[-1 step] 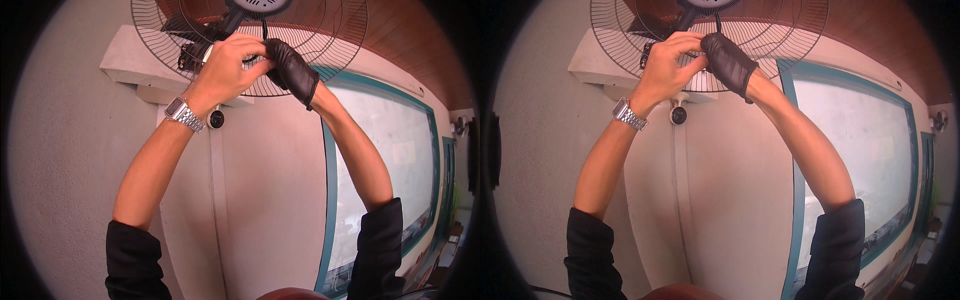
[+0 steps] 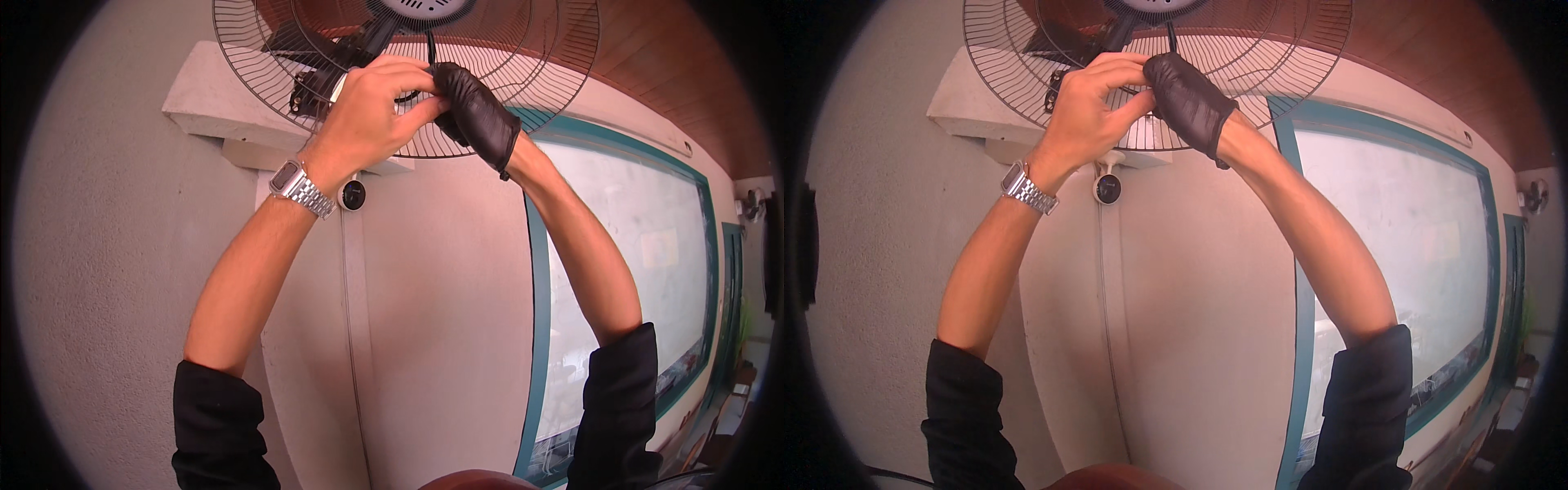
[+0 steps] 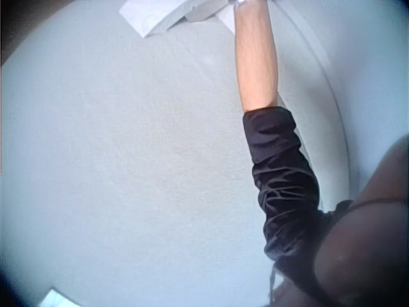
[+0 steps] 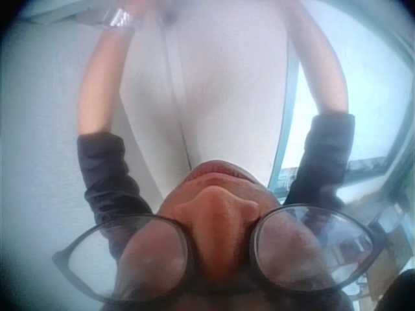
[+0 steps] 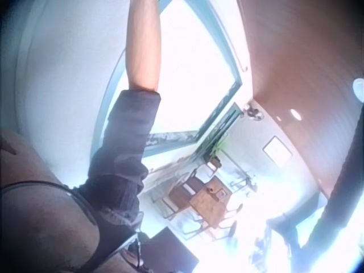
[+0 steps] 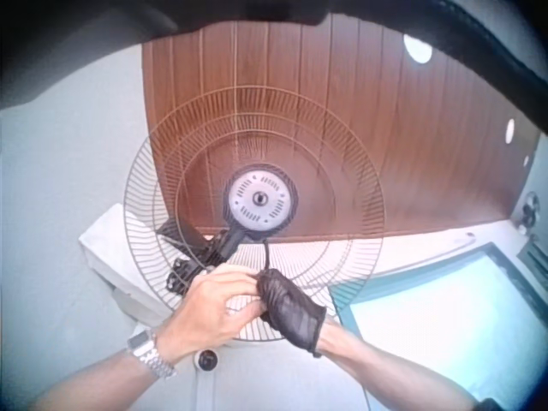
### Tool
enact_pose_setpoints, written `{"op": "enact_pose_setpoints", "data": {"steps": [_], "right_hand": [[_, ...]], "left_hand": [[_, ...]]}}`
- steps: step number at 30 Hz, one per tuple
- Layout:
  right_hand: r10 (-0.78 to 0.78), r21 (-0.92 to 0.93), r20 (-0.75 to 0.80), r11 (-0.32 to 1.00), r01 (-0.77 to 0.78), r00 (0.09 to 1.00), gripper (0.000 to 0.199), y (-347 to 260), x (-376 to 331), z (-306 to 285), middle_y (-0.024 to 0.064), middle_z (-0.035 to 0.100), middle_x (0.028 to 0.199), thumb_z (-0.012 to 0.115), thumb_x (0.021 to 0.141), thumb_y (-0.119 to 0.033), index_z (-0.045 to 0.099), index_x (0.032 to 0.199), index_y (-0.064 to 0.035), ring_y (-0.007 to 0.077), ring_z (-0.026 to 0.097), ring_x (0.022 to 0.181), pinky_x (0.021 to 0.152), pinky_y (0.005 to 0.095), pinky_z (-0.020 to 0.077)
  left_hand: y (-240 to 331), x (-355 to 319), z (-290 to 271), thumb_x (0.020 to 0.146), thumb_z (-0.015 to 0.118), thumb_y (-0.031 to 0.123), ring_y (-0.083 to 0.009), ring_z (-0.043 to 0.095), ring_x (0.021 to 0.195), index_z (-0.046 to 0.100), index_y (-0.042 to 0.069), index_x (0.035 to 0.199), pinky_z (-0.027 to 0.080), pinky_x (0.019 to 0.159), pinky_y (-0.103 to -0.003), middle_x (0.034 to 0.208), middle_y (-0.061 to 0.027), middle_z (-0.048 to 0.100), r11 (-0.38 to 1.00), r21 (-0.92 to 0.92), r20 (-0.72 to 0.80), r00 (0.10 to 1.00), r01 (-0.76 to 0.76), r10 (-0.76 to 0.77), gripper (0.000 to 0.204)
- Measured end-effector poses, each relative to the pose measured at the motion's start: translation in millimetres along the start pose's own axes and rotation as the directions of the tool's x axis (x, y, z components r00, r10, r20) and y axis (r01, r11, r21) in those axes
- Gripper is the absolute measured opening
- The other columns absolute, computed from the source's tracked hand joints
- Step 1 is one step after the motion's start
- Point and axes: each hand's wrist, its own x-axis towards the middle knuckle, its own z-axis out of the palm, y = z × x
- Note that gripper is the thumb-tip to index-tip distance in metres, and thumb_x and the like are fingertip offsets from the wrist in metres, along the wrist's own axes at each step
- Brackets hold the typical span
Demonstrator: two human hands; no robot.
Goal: The person assembles a wall-mounted fan by attaching the fan blades to the motor housing and securing the protective cage. The person uses a screwdriver to tighten screws and aligns the components by hand.
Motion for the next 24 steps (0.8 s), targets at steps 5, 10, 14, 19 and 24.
{"op": "enact_pose_setpoints", "data": {"steps": [5,10,14,19,24], "right_hand": [[-0.041,-0.204,0.084,0.977,0.058,0.996,0.03,-21.3,2.3,-10.9,0.0147,0.062,0.098,0.044,0.105,-0.023,0.06,0.117,0.0007,0.0253,0.063,0.088,0.077,0.0375,0.0525],[-0.136,-0.161,0.007,0.978,0.135,0.991,0.023,-12.7,11.1,-10.7,0.008,0.056,0.078,0.046,0.103,-0.02,0.057,0.098,-0.0007,0.0207,0.058,0.074,0.069,0.0362,0.0493],[0.188,0.152,-0.018,0.971,-0.183,0.982,0.023,-23.5,18.4,-11.7,0.0,0.049,0.067,0.051,0.102,-0.021,0.057,0.09,-0.002,0.0118,0.051,0.064,0.059,0.0305,0.0437],[0.19,0.146,-0.158,0.975,-0.168,0.969,0.035,-28.0,16.6,-11.4,0.0029,0.062,0.077,0.06,0.102,-0.033,0.069,0.102,0.0003,0.0126,0.056,0.069,0.061,0.0316,0.0466],[0.291,-0.18,-0.234,0.925,-0.335,0.928,0.036,-55.4,16.2,-19.8,0.0001,0.055,0.071,0.065,0.101,-0.04,0.074,0.101,-0.0051,0.0094,0.045,0.059,0.053,0.0306,0.0352]], "left_hand": [[3.5,7.5,0.8,0.084,0.076,0.004,-0.0312,0.069,0.11,0.072,-0.001,0.099,0.055,0.095,-0.039,0.11,-0.0166,0.075,0.998,-0.038,-0.01,0.999,0.046,-0.047,0.016],[3.4,8.2,8.5,0.089,0.071,0.002,-0.0323,0.067,0.108,0.063,-0.001,0.098,0.055,0.091,-0.04,0.113,-0.0156,0.071,0.981,0.138,-0.089,0.985,-0.134,0.147,0.012],[-5.8,13.3,13.3,0.09,0.069,0.004,-0.0316,0.063,0.1,0.059,-0.001,0.098,0.053,0.087,-0.041,0.1,-0.0145,0.066,0.994,0.077,-0.132,0.987,-0.082,0.092,0.013],[-6.6,19.5,15.3,0.092,0.068,0.004,-0.0309,0.062,0.099,0.057,-0.001,0.1,0.053,0.086,-0.041,0.099,-0.0142,0.064,0.997,0.072,-0.193,0.981,0.017,-0.003,0.014],[-1.9,10.8,7.5,0.093,0.067,0.004,-0.0291,0.066,0.096,0.056,-0.001,0.101,0.056,0.084,-0.04,0.103,-0.0132,0.064,0.99,0.14,-0.118,0.993,0.02,-0.004,0.014]]}}
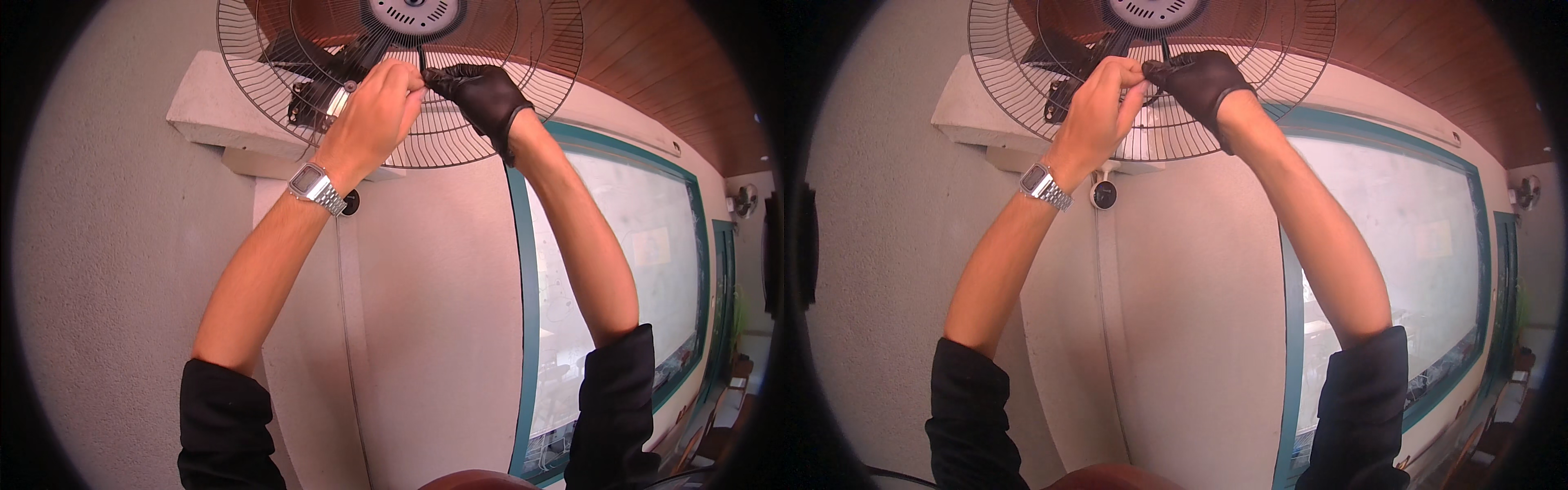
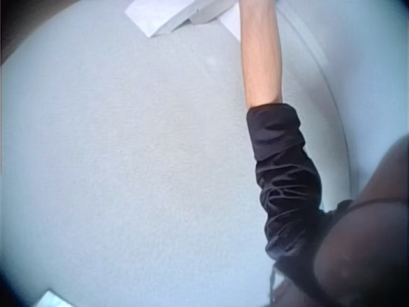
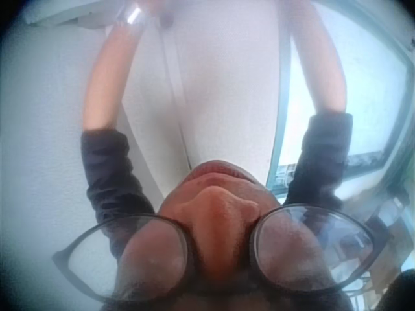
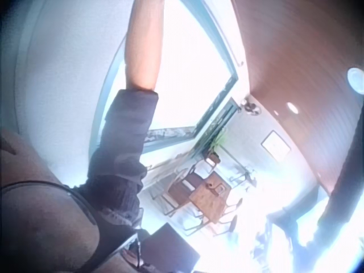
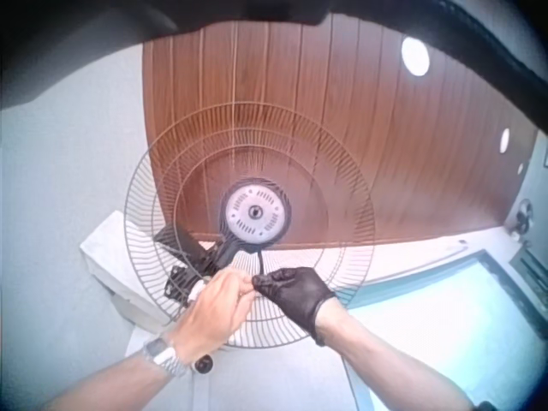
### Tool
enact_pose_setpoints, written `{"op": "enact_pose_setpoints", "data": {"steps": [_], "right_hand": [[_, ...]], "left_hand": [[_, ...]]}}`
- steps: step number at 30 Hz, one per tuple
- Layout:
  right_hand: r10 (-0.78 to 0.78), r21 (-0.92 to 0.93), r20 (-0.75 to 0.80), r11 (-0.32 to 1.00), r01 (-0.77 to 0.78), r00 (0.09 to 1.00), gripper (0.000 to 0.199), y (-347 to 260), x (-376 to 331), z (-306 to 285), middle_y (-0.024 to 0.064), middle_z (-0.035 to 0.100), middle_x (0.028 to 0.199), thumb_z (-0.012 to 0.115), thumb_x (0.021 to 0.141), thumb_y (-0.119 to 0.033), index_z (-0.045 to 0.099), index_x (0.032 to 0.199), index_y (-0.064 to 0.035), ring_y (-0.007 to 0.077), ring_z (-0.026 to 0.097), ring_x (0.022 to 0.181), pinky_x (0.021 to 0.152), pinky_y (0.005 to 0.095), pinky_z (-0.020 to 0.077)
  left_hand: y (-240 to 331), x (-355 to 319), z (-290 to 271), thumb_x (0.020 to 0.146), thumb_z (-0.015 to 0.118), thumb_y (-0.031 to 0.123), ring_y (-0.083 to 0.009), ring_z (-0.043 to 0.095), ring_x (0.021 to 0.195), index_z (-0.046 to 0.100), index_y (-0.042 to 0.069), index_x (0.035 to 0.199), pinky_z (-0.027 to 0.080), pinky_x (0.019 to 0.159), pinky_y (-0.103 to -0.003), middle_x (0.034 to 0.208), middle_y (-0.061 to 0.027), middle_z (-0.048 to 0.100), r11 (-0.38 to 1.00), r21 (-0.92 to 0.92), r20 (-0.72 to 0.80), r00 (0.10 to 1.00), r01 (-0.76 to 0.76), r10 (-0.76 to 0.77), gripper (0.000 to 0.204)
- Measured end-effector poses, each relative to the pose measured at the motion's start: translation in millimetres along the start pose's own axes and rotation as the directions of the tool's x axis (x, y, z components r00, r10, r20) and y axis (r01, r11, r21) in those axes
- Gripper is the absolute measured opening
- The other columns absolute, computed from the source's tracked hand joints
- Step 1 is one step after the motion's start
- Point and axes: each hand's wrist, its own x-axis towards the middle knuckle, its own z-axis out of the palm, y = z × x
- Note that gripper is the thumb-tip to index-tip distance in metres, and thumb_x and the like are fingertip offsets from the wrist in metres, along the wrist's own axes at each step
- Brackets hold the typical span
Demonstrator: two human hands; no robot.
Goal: The person assembles a wall-mounted fan by attaching the fan blades to the motor housing and securing the protective cage. The person uses a screwdriver to tighten screws and aligns the components by hand.
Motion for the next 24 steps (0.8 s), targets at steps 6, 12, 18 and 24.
{"op": "enact_pose_setpoints", "data": {"steps": [6,12,18,24], "right_hand": [[0.189,0.001,0.059,0.982,-0.189,0.98,0.033,-8.1,-5.8,-6.8,-0.0049,0.044,0.059,0.066,0.101,-0.039,0.073,0.087,-0.0093,0.0063,0.033,0.05,0.046,0.0284,0.0255],[0.159,0.124,0.097,0.977,-0.171,0.982,0.03,-3.5,3.1,-9.8,-0.0045,0.044,0.06,0.065,0.103,-0.037,0.075,0.093,-0.0107,0.0068,0.033,0.053,0.048,0.0279,0.0275],[0.049,0.031,-0.186,0.999,-0.044,0.981,0.033,32.1,50.9,-18.5,-0.0011,0.06,0.072,0.068,0.1,-0.039,0.077,0.123,-0.0168,0.0108,0.034,0.062,0.061,0.029,0.0401],[-0.121,-0.158,-0.354,0.985,0.068,0.927,0.045,75.1,111.6,-41.3,0.0038,0.077,0.102,0.075,0.093,-0.044,0.076,0.124,-0.0115,0.0167,0.064,0.083,0.08,0.0355,0.0521]], "left_hand": [[-2.1,5.9,-0.8,0.091,0.07,0.004,-0.0268,0.071,0.092,0.057,0.001,0.103,0.062,0.075,-0.036,0.104,-0.0124,0.066,0.992,0.068,-0.065,0.992,-0.104,0.108,0.018],[-6.9,6.0,-4.4,0.09,0.074,0.007,-0.0269,0.072,0.093,0.059,0.003,0.107,0.062,0.073,-0.034,0.108,-0.0148,0.069,0.999,0.0,-0.05,0.998,-0.05,0.05,0.023],[-36.4,19.1,17.4,0.09,0.077,0.021,-0.0312,0.058,0.128,0.058,0.01,0.135,0.05,0.105,-0.046,0.137,-0.0141,0.061,0.968,0.241,-0.035,0.998,0.062,-0.055,0.051],[-32.4,47.8,30.3,0.092,0.07,0.043,-0.043,0.022,0.155,0.043,0.022,0.157,0.021,0.12,-0.071,0.166,-0.0124,0.034,0.779,0.621,0.309,0.886,0.088,-0.347,0.074]]}}
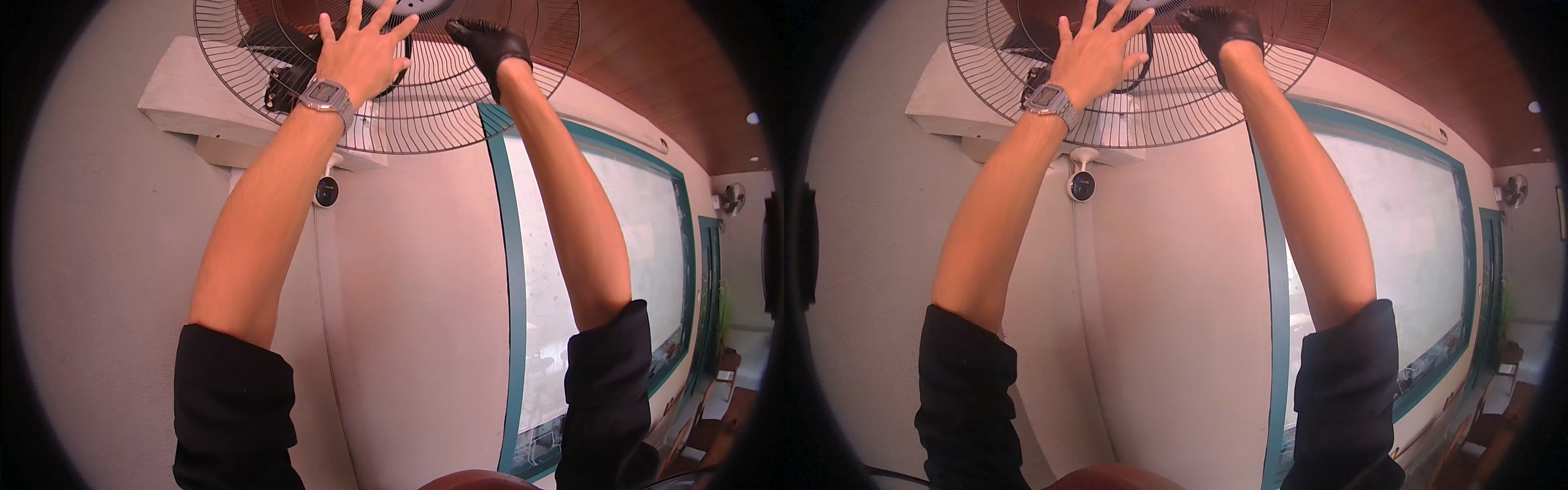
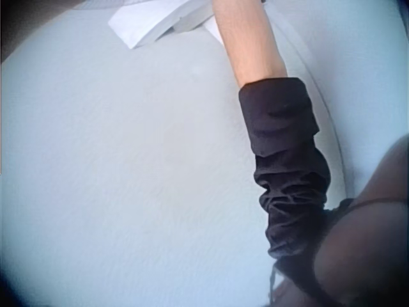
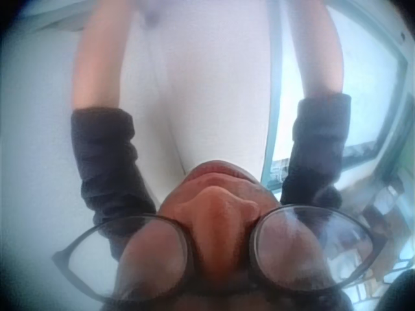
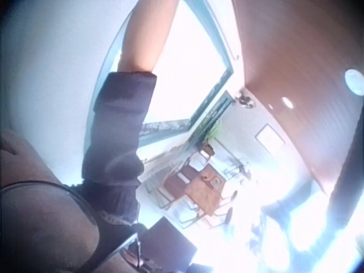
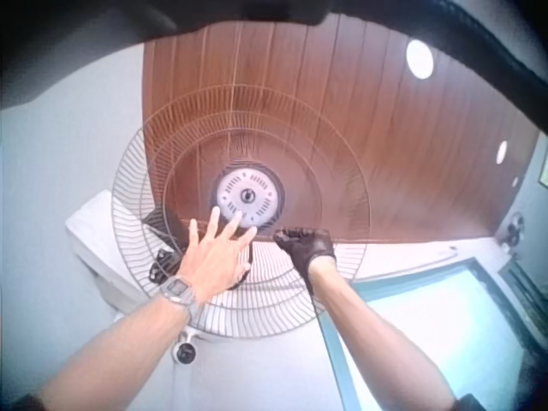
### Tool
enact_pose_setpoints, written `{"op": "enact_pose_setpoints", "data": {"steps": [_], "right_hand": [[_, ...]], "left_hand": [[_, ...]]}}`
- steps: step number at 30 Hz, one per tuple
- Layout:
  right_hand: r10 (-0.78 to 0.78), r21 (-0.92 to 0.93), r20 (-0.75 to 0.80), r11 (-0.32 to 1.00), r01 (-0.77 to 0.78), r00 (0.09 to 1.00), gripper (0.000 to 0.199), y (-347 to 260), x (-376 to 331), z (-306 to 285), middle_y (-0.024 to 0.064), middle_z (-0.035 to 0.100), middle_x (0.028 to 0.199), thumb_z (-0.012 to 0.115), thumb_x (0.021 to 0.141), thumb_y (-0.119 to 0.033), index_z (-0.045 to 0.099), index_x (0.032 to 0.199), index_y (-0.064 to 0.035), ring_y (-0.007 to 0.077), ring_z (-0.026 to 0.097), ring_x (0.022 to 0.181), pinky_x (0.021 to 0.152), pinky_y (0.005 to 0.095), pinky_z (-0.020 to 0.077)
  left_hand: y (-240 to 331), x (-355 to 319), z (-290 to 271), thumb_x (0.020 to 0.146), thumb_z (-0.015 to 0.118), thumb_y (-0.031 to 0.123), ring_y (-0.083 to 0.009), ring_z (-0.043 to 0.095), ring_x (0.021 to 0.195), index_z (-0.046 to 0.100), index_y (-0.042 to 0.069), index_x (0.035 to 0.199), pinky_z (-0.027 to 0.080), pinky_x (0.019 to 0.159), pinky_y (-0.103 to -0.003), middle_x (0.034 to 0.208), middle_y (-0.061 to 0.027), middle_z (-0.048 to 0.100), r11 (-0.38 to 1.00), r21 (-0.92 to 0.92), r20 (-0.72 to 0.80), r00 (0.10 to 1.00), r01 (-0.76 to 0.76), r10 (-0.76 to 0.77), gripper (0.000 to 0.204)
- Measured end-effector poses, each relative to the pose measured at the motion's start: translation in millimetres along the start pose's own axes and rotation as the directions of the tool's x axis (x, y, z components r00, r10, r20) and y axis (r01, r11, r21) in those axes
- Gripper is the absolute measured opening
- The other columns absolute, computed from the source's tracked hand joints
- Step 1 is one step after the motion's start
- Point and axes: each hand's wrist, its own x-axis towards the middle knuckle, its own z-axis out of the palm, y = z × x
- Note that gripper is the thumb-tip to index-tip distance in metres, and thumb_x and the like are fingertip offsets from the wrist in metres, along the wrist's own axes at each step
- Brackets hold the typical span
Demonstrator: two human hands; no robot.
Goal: The person assembles a wall-mounted fan by attaching the fan blades to the motor housing and securing the protective cage. The person uses a screwdriver to tighten screws and aligns the components by hand.
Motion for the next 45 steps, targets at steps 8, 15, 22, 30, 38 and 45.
{"op": "enact_pose_setpoints", "data": {"steps": [8,15,22,30,38,45], "right_hand": [[-0.218,0.113,-0.168,0.965,0.239,0.961,0.026,-14.8,23.9,24.1,0.0184,0.079,0.096,0.079,0.089,-0.017,0.079,0.105,0.0026,0.0198,0.073,0.087,0.08,0.0339,0.0544],[-0.275,0.123,-0.19,0.946,0.3,0.943,0.023,-28.5,33.1,44.8,0.016,0.079,0.088,0.079,0.087,-0.016,0.08,0.102,0.0014,0.0165,0.073,0.08,0.075,0.0343,0.0546],[-0.357,0.275,-0.106,0.887,0.372,0.928,0.018,-11.4,49.7,60.5,0.0126,0.08,0.095,0.076,0.089,-0.007,0.079,0.104,0.0034,0.0121,0.069,0.082,0.075,0.0296,0.0551],[-0.307,0.053,-0.028,0.95,0.308,0.951,0.021,-43.2,33.8,55.8,0.0144,0.079,0.091,0.079,0.088,-0.013,0.08,0.104,0.0002,0.0122,0.071,0.077,0.069,0.0298,0.0558],[-0.428,-0.468,-0.093,0.816,0.34,0.899,0.024,-51.5,25.1,48.0,0.0163,0.077,0.097,0.072,0.091,-0.032,0.082,0.102,-0.0137,0.0315,0.076,0.089,0.081,0.0423,0.0582],[-0.483,-0.645,0.055,0.65,0.4,0.874,0.024,-64.8,10.4,38.9,0.0168,0.075,0.101,0.064,0.094,-0.033,0.081,0.107,-0.0221,0.0369,0.073,0.094,0.085,0.0466,0.0583]], "left_hand": [[-12.4,-2.9,9.3,0.093,0.068,0.043,-0.0405,0.017,0.157,0.035,0.027,0.161,0.02,0.121,-0.07,0.17,-0.009,0.024,1.0,-0.003,0.018,1.0,-0.016,0.016,0.077],[-18.4,2.9,19.2,0.092,0.068,0.04,-0.0415,0.014,0.157,0.035,0.027,0.16,0.017,0.12,-0.072,0.17,-0.01,0.024,0.999,-0.036,0.059,0.998,0.0,0.002,0.077],[-23.2,2.2,21.2,0.092,0.066,0.039,-0.041,0.013,0.158,0.036,0.027,0.16,0.015,0.12,-0.073,0.17,-0.0098,0.024,0.998,-0.055,0.037,0.999,-0.005,0.007,0.075],[-25.6,-5.5,29.1,0.097,0.06,0.04,-0.0381,0.014,0.158,0.039,0.027,0.159,0.013,0.122,-0.071,0.17,-0.0087,0.025,0.998,-0.063,-0.033,0.999,0.014,-0.017,0.067],[-19.0,-12.7,21.1,0.099,0.059,0.04,-0.0366,0.015,0.158,0.039,0.025,0.16,0.014,0.123,-0.068,0.17,-0.0082,0.027,0.995,-0.098,-0.084,0.996,0.0,-0.008,0.066],[-23.5,-9.2,25.4,0.099,0.059,0.038,-0.0375,0.015,0.158,0.041,0.025,0.159,0.013,0.122,-0.07,0.17,-0.0089,0.027,0.993,-0.12,-0.072,0.997,-0.018,0.009,0.064]]}}
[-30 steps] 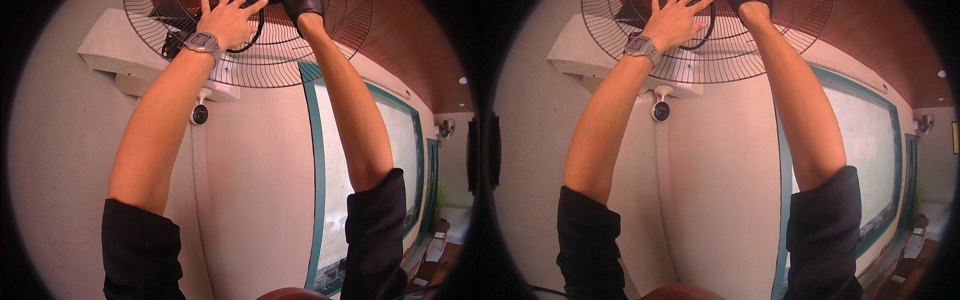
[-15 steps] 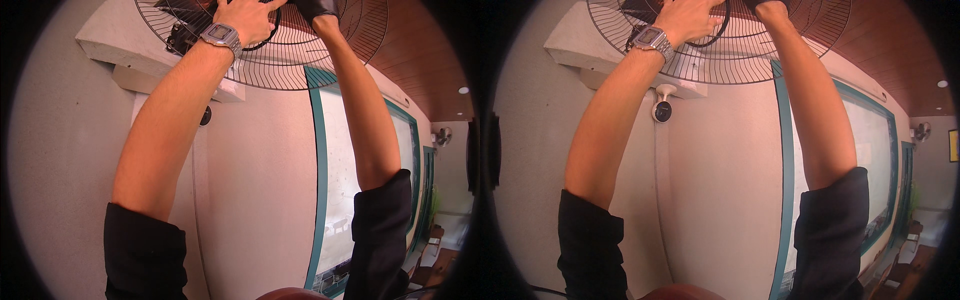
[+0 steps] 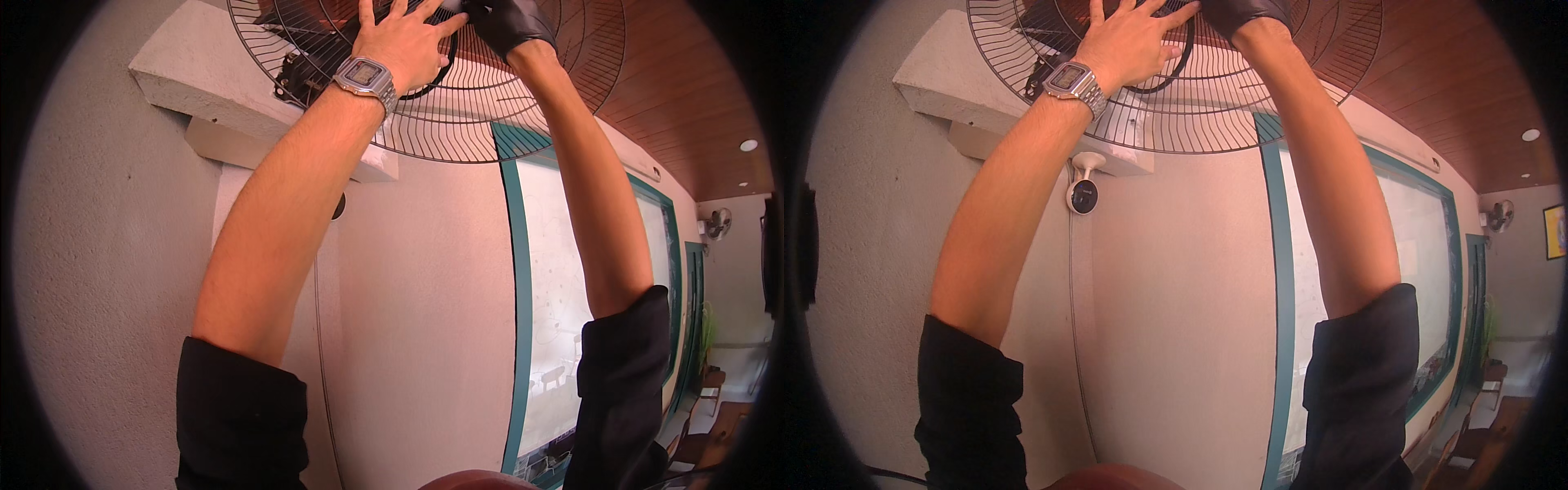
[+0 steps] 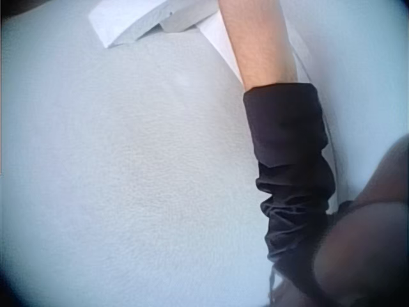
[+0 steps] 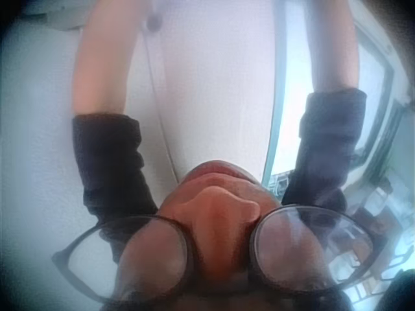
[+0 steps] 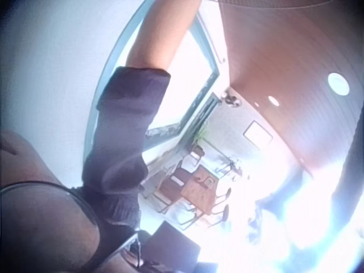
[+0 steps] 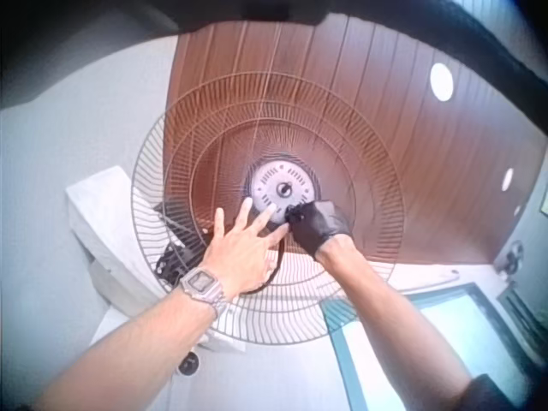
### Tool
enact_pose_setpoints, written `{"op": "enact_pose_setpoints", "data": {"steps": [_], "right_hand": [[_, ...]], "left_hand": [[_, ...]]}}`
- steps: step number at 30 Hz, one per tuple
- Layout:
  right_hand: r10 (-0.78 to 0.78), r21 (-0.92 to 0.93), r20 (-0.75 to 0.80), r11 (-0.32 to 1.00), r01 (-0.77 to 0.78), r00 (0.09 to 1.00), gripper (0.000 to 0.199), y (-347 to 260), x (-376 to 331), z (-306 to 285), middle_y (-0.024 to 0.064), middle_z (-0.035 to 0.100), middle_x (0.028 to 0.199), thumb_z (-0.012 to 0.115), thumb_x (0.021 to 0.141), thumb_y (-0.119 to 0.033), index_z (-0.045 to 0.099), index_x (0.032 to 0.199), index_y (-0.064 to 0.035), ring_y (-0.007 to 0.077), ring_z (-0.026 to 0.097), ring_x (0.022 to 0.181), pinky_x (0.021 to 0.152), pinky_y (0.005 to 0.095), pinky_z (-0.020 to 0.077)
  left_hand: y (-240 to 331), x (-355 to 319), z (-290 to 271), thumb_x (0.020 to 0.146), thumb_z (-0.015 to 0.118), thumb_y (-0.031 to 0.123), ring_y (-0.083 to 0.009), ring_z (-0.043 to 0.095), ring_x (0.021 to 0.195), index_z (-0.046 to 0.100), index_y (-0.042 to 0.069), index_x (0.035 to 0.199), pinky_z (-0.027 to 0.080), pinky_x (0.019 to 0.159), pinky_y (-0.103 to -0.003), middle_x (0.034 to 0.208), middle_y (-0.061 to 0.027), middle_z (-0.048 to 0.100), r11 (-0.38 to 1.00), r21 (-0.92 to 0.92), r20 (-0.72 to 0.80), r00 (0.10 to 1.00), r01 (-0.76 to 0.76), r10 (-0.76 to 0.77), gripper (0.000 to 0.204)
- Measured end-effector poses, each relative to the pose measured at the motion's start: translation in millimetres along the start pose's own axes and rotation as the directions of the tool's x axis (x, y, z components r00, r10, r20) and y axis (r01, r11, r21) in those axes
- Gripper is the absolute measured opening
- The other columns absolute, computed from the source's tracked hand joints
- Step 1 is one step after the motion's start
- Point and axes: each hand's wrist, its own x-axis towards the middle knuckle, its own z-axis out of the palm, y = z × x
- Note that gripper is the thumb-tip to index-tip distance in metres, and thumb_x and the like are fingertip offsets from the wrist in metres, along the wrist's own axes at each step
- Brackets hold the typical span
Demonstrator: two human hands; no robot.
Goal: The person assembles a wall-mounted fan by attaching the fan blades to the motor housing and securing the protective cage. The person uses a screwdriver to tighten screws and aligns the components by hand.
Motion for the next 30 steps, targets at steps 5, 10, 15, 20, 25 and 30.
{"op": "enact_pose_setpoints", "data": {"steps": [5,10,15,20,25,30], "right_hand": [[-0.071,-0.011,0.053,0.997,0.071,0.996,0.025,7.4,0.3,-0.2,0.0166,0.075,0.1,0.062,0.095,-0.033,0.079,0.111,-0.0218,0.038,0.073,0.092,0.082,0.0474,0.0586],[-0.199,-0.115,0.061,0.972,0.205,0.978,0.022,13.9,11.7,2.7,0.0169,0.075,0.096,0.061,0.095,-0.031,0.077,0.104,-0.0186,0.0387,0.073,0.088,0.079,0.0476,0.059],[-0.186,-0.343,0.166,0.91,0.233,0.968,0.019,-3.7,11.4,-7.2,0.0153,0.076,0.096,0.061,0.094,-0.027,0.077,0.101,-0.0186,0.0358,0.075,0.087,0.077,0.0475,0.0598],[-0.186,-0.399,0.211,0.88,0.259,0.96,0.019,-3.1,11.9,-7.9,0.0136,0.077,0.097,0.063,0.093,-0.025,0.077,0.102,-0.0174,0.0333,0.076,0.089,0.076,0.0467,0.0603],[-0.191,-0.363,0.213,0.895,0.259,0.958,0.019,-4.0,13.2,-9.2,0.0147,0.077,0.097,0.065,0.092,-0.026,0.077,0.102,-0.0157,0.0334,0.076,0.09,0.077,0.0468,0.0603],[-0.096,-0.388,0.215,0.905,0.175,0.972,0.022,-9.8,15.5,-0.6,0.0155,0.077,0.098,0.065,0.092,-0.029,0.078,0.102,-0.0146,0.0337,0.076,0.091,0.077,0.0465,0.0603]], "left_hand": [[1.7,-3.0,-2.0,0.099,0.059,0.037,-0.0385,0.015,0.158,0.039,0.025,0.16,0.014,0.122,-0.071,0.17,-0.0094,0.026,0.999,0.051,-0.024,1.0,-0.016,0.017,0.065],[-3.4,4.4,6.0,0.098,0.059,0.038,-0.0383,0.016,0.158,0.039,0.026,0.16,0.014,0.121,-0.071,0.169,-0.0097,0.027,0.996,0.077,-0.049,0.998,-0.036,0.04,0.066],[-5.0,3.4,0.1,0.098,0.06,0.039,-0.0378,0.016,0.157,0.039,0.025,0.159,0.014,0.121,-0.071,0.169,-0.0086,0.028,0.996,0.084,-0.009,0.999,-0.034,0.035,0.066],[-3.7,2.4,4.7,0.099,0.059,0.036,-0.0374,0.016,0.157,0.039,0.026,0.16,0.014,0.122,-0.071,0.169,-0.0079,0.028,0.999,0.033,-0.037,0.999,-0.029,0.03,0.065],[-2.5,8.0,8.4,0.099,0.059,0.034,-0.0372,0.016,0.158,0.037,0.026,0.16,0.012,0.122,-0.07,0.169,-0.0075,0.027,0.999,0.047,0.009,1.0,0.006,-0.007,0.066],[-1.6,8.6,5.2,0.099,0.058,0.034,-0.037,0.015,0.158,0.038,0.025,0.16,0.011,0.123,-0.07,0.17,-0.0068,0.026,0.997,0.066,0.041,0.999,0.029,-0.031,0.065]]}}
